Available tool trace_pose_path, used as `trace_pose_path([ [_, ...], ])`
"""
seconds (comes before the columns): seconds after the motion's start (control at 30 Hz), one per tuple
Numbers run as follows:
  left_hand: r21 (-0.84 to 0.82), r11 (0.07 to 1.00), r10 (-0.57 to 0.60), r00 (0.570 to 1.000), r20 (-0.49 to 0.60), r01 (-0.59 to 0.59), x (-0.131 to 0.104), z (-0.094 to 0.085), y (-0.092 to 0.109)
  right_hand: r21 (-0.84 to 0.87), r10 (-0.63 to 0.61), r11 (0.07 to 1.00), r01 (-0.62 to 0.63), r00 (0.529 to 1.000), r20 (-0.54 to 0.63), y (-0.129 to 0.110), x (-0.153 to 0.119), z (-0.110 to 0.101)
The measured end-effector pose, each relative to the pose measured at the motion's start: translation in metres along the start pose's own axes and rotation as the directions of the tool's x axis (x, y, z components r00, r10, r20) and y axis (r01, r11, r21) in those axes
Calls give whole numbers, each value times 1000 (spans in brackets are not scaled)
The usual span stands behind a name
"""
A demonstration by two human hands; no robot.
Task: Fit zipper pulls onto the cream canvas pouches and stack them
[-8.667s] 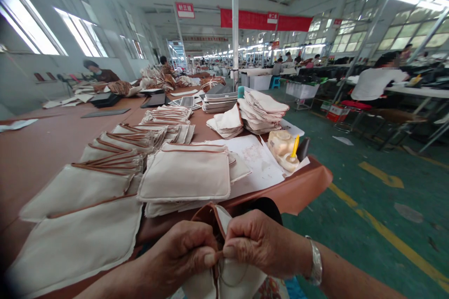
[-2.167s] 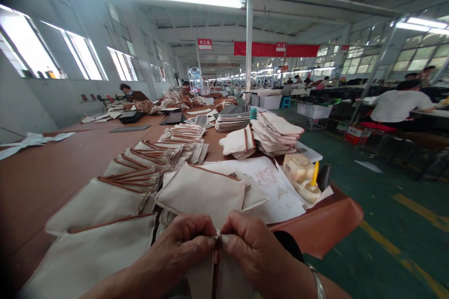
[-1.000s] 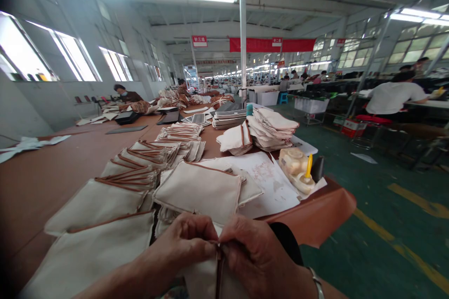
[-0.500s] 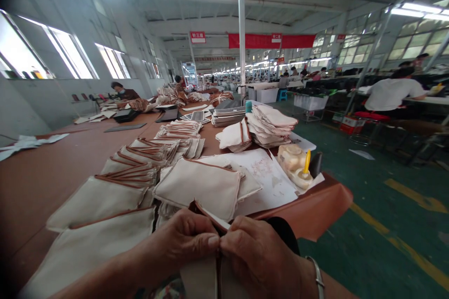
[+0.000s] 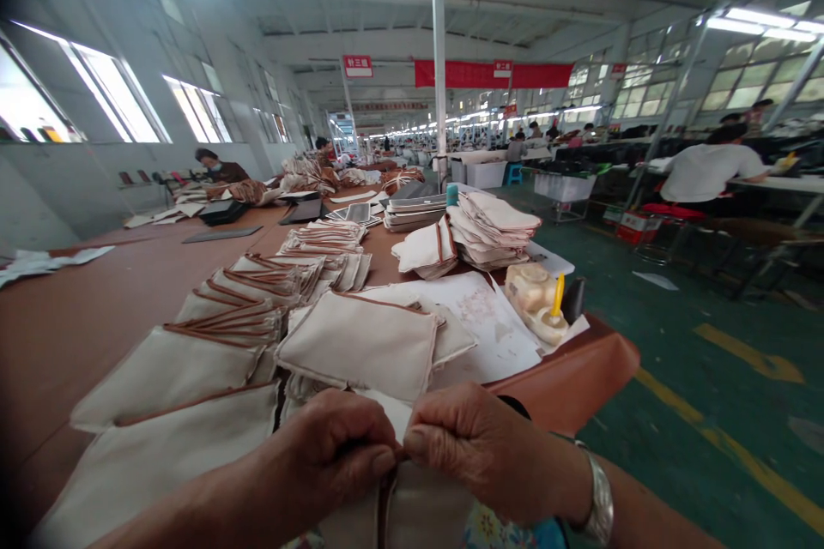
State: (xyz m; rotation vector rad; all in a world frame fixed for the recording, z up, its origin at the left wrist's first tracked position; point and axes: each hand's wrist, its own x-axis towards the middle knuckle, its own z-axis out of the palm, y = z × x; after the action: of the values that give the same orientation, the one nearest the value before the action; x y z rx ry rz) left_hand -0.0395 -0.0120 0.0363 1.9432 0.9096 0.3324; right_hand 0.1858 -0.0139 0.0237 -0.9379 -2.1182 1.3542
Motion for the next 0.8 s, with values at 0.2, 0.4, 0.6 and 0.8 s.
trace_pose_path([
  [0.2,-222,975,-3,997,73,19,-4,-1,-4,146,-79,986,76,997,12,8,-3,9],
  [0.4,89,985,155,982,-111,-145,5,6,-7,117,-11,993,10,1000,10,9,0,2],
  [0.6,-331,943,7,999,-34,-18,-2,-3,-2,250,-45,967,36,998,31,13,2,1],
  [0.8,-407,897,-120,982,146,170,-4,-9,-3,266,-68,963,53,997,47,11,-1,-1],
])
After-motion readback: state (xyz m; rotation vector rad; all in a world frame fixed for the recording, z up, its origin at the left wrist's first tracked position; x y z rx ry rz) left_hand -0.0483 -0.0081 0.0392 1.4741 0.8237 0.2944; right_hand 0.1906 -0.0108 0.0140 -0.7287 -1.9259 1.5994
